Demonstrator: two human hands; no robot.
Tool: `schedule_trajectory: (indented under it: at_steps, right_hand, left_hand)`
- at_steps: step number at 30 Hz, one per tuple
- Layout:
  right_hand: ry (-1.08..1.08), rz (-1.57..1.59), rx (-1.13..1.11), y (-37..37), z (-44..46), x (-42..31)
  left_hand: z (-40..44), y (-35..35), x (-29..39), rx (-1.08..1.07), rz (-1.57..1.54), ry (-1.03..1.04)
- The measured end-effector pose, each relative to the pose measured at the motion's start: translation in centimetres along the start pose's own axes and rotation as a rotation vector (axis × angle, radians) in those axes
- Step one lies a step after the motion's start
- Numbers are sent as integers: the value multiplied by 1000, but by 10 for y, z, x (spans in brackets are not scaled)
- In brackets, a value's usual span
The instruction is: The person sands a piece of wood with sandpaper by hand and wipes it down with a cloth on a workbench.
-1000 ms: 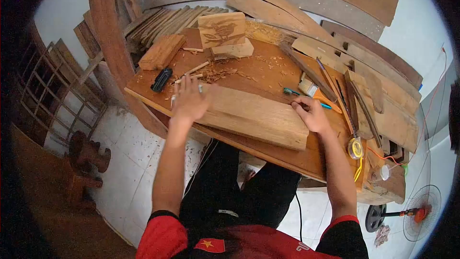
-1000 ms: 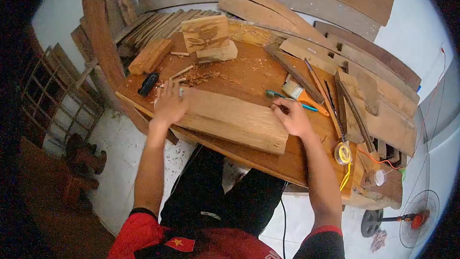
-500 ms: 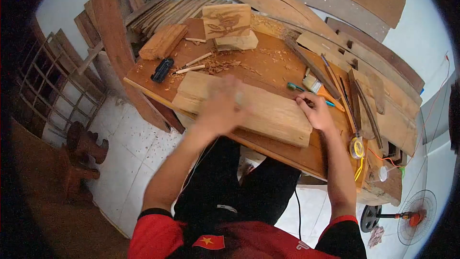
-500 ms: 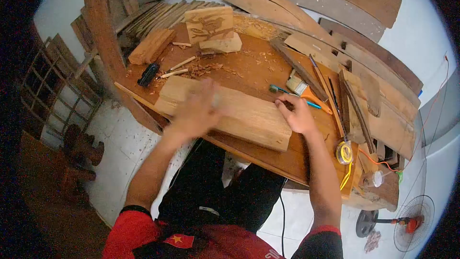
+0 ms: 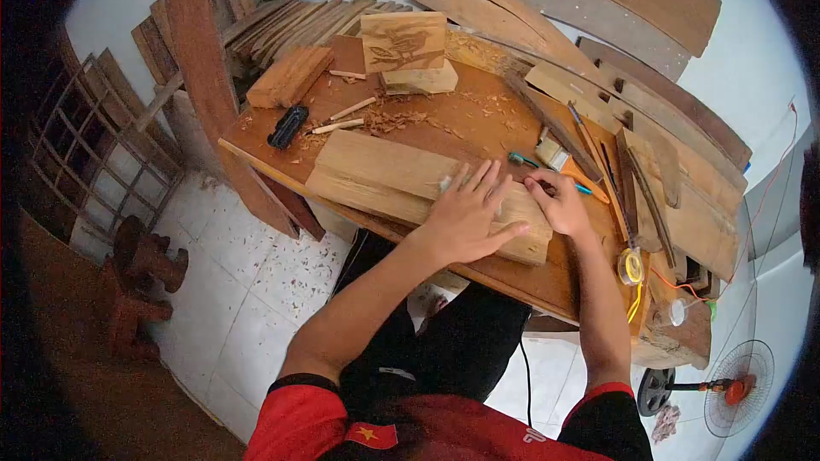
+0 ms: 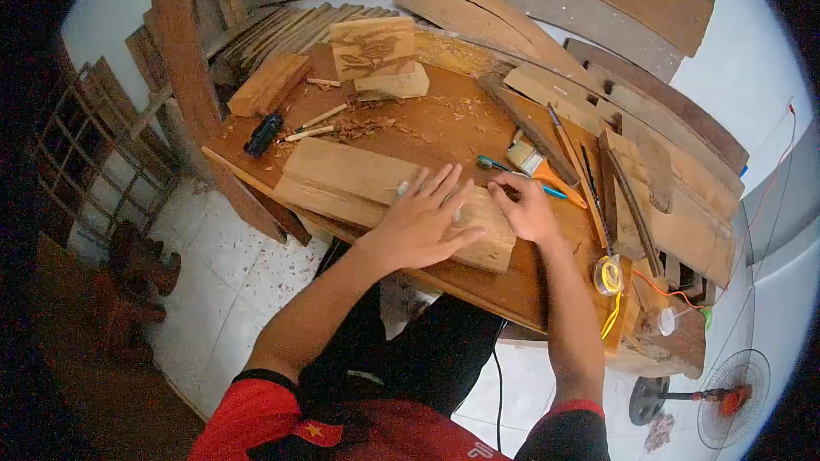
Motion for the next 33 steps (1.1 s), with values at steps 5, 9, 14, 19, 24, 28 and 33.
schedule_trajectory:
  at_steps: [5, 9, 14, 19, 24, 28, 33]
  right_hand:
    - [20, -4, -25, 1, 0, -1]
    - [29, 15, -37, 1, 0, -1]
    - [57, 49, -51, 1, 0, 1]
    - [54, 39, -54, -3, 1, -2]
    - [34, 23, -60, 1, 0, -2]
    - [-4, 26, -32, -1, 0, -3]
    - [8, 46, -42, 1, -2, -1]
  left_hand:
    - [-52, -52, -85, -90, 21, -294]
    - [-64, -83, -168, -94, 159, -527]
    - [-7, -58, -128, -190, 145, -546]
    - [-16, -13, -25, -22, 115, -36]
    - [-60, -58, -99, -158, 63, -394]
    - [-73, -91, -173, -208, 237, -591]
    - [-38, -67, -162, -197, 268, -583]
Point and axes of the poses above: each hand's wrist, its own z-axis towards the middle knuckle, its own y-axis out of the palm, x = y × z, the point moved 5 cm from there along z, towards the middle knuckle
